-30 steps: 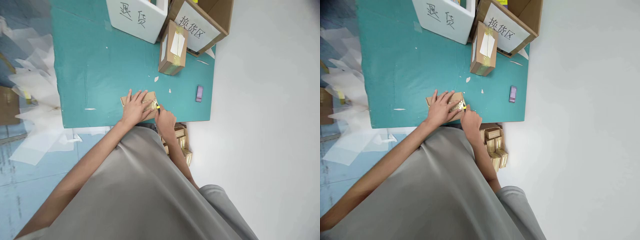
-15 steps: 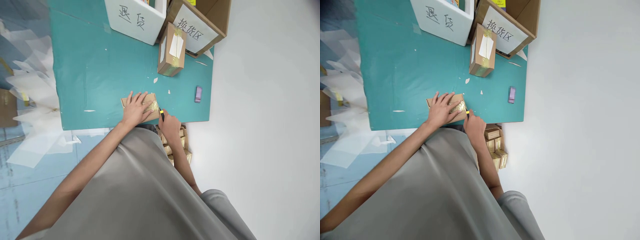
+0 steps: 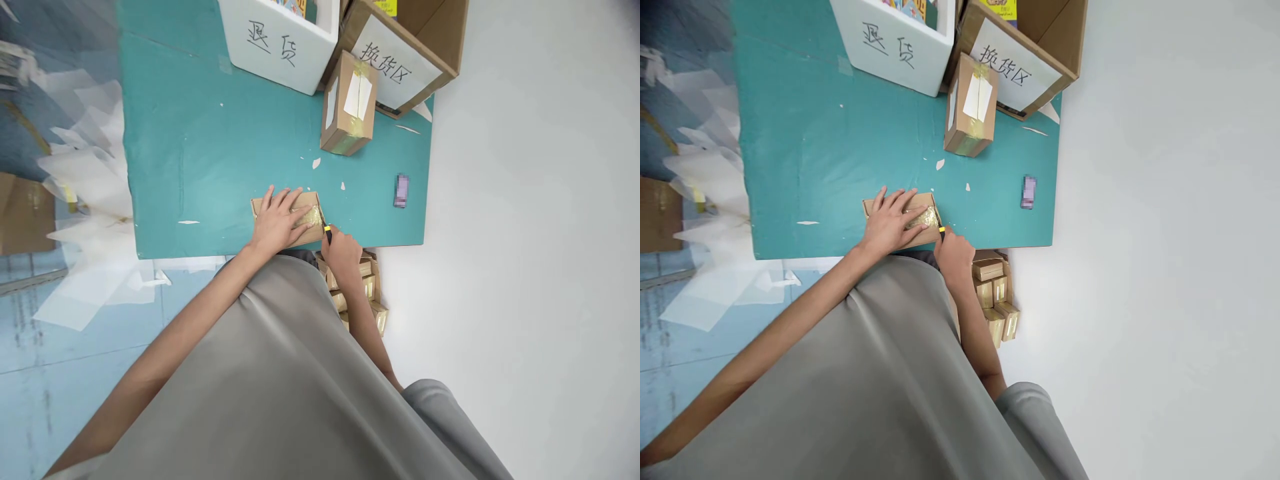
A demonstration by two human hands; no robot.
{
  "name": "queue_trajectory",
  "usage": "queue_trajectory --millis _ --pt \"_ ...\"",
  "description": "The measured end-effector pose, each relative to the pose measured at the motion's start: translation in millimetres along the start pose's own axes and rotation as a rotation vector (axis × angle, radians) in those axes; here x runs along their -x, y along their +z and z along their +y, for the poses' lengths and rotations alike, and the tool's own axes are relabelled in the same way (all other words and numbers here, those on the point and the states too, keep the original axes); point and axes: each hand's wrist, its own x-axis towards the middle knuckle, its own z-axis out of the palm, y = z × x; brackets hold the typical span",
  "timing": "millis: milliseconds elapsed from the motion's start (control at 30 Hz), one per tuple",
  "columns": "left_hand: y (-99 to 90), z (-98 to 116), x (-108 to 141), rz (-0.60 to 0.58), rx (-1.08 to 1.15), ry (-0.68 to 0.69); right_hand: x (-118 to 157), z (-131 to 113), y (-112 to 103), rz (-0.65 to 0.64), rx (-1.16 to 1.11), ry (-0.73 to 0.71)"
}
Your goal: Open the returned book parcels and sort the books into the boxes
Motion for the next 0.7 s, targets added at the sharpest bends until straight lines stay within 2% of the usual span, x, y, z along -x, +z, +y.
queue_trajectory --millis 100,200,300,367,433,533,600,700 --pt "-2.2 -2 -1 -0.009 -0.004 0.025 8 14 2 -0.004 -0.073 -0.05" --pt "-11.1 -9 4 -0.004 -0.022 0.044 3 33 6 0.069 -0.247 -0.086" --pt "-26.7 -25 21 0.025 -0.059 0.055 -25 50 23 0.124 -0.496 -0.075" --pt "-38.9 -41 39 0.058 -0.086 0.04 -53 53 41 0.089 -0.658 -0.081" --pt "-51.0 -58 60 0.081 -0.108 0.005 -80 47 61 0.013 -0.784 -0.096" --pt "-65.9 -76 90 0.104 -0.129 -0.054 -110 24 87 -0.087 -0.918 -0.13" --pt "-72.5 -78 106 0.126 -0.137 -0.098 -118 5 98 -0.14 -0.987 -0.166" --pt "-77.3 -70 121 0.156 -0.112 -0.193 -117 -15 104 -0.207 -1.053 -0.178"
